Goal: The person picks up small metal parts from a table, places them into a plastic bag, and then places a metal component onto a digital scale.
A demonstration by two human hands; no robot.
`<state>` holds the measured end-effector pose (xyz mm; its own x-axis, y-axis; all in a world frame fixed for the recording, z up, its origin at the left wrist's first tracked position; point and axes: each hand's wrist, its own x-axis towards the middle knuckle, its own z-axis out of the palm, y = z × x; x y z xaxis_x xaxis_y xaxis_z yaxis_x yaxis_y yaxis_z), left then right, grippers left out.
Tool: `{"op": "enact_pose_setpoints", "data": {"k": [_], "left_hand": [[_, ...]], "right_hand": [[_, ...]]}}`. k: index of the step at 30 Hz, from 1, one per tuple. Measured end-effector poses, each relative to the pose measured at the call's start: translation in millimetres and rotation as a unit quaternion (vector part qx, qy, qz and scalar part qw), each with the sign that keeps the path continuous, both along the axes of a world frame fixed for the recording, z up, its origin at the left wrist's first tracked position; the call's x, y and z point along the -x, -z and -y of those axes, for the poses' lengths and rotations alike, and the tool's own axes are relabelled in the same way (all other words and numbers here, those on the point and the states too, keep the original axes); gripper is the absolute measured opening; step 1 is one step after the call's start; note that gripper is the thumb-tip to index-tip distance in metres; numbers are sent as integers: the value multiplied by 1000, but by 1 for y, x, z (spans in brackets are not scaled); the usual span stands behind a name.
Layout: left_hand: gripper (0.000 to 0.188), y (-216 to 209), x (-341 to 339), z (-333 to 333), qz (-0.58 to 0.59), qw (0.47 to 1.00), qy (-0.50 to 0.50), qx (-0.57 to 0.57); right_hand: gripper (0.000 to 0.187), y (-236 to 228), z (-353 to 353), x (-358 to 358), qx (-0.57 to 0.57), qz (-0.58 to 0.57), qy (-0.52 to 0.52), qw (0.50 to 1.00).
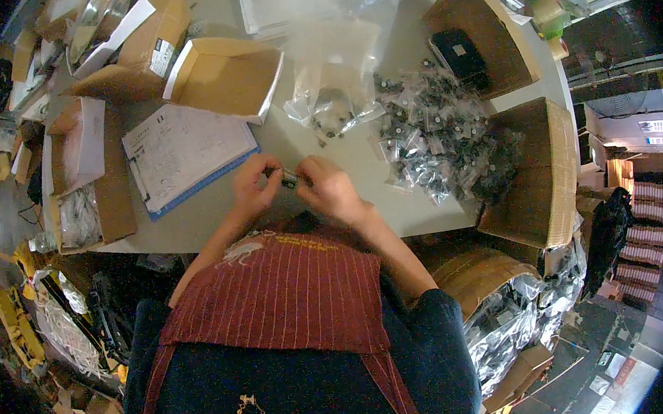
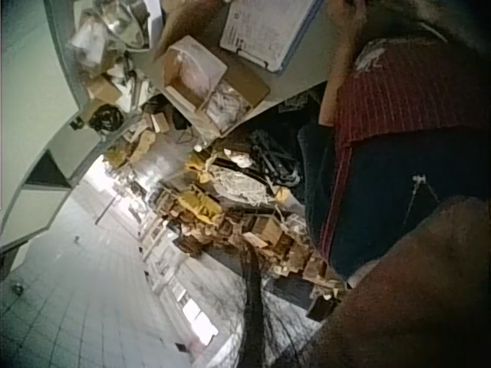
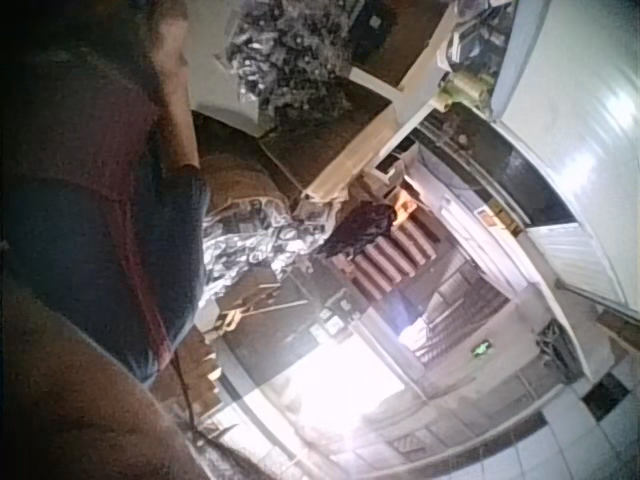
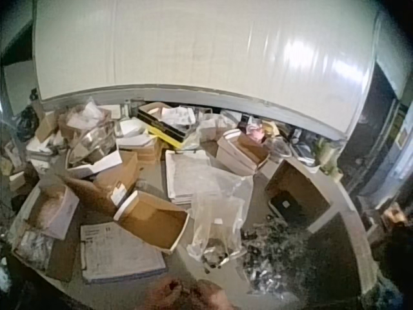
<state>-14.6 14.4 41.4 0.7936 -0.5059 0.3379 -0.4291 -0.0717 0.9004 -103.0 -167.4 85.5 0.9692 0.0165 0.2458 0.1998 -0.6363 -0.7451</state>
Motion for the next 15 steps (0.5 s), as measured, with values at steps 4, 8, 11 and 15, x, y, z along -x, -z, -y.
{"op": "enact_pose_setpoints", "data": {"k": [4,8,11,15], "left_hand": [[11,2,0,0,-8,1000,-8,5],[10,1,1,-1,-39,999,-10,-9],[9,1,1,-3,-64,998,-8,-12],[9,-1,0,-2,-58,998,-4,-10]], "right_hand": [[14,3,3,1,-5,-3,-2,1000],[21,5,4,1,-18,-16,-7,1000],[19,-1,3,2,-36,-18,-5,999],[18,-4,5,4,-37,1,13,999]]}}
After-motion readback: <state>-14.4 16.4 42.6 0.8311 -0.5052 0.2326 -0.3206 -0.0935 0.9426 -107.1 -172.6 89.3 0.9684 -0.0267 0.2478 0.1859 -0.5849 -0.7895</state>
